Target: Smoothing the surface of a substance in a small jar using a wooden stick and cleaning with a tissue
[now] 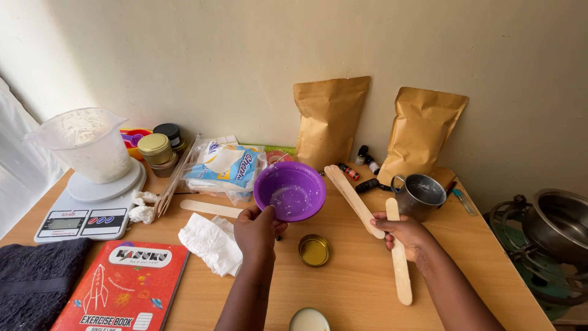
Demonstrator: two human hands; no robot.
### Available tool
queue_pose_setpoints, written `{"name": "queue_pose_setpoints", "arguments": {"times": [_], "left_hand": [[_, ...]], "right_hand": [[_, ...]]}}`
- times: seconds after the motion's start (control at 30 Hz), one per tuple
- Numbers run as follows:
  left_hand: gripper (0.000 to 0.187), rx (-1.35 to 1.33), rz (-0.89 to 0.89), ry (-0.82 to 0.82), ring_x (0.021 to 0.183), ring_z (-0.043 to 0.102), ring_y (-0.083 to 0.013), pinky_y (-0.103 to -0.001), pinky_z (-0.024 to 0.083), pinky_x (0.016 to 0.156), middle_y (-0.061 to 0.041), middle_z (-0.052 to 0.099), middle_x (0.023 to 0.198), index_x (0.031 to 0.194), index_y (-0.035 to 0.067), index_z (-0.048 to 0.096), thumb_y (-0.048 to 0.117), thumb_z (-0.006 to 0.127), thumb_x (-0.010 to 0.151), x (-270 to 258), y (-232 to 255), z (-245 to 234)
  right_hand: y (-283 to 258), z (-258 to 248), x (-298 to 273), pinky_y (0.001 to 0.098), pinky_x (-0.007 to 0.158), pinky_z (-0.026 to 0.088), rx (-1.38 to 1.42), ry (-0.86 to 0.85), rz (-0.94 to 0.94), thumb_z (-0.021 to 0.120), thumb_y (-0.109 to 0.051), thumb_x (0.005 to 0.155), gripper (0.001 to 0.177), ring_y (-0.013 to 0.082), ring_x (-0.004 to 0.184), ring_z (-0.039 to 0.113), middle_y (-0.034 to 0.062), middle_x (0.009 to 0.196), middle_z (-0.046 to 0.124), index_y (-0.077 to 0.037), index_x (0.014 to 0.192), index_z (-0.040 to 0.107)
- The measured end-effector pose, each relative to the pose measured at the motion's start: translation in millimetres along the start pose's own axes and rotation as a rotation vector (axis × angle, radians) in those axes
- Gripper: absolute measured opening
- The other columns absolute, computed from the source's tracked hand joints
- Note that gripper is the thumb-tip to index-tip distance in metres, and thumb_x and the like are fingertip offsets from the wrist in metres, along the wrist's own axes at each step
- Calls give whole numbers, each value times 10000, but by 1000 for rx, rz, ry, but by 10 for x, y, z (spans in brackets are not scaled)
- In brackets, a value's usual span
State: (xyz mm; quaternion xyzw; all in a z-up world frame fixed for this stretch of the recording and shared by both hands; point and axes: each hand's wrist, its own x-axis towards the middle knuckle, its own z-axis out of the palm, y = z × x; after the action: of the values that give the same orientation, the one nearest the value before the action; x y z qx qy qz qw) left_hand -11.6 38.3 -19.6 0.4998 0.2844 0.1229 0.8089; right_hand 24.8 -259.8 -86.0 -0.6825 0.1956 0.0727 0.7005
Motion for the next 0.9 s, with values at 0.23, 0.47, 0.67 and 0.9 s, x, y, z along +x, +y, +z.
{"name": "queue_pose_setpoints", "arguments": {"times": [0.23,0.47,0.67,0.9], "left_hand": [[356,-15,3,-8,612,625,-238,-410,613,569,-205,531,852,1040,-147,548,-41,606,705,22,45,7],[332,15,11,-21,613,629,-235,-391,608,553,-198,530,846,1026,-142,556,-25,615,721,-122,113,38],[315,61,1,-54,592,626,-210,-354,609,537,-187,542,821,1017,-144,578,-17,624,732,-105,25,12],[346,103,-22,-120,576,654,-241,-394,611,556,-198,574,803,1063,-134,613,-16,634,738,-149,29,18]], "right_hand": [[74,-8,-205,244,394,483,-7,53,5,805,-67,689,447,111,487,480,68,659,497,14,1101,650],[168,163,155,294,460,543,-111,185,-113,726,-44,751,308,155,514,556,104,642,517,69,1009,601],[-74,416,-137,349,476,585,-192,236,-148,717,-55,748,264,208,511,620,147,622,569,36,985,645],[-575,842,-985,309,454,572,-264,176,-211,707,-175,781,299,189,466,584,179,580,574,48,980,689]]}}
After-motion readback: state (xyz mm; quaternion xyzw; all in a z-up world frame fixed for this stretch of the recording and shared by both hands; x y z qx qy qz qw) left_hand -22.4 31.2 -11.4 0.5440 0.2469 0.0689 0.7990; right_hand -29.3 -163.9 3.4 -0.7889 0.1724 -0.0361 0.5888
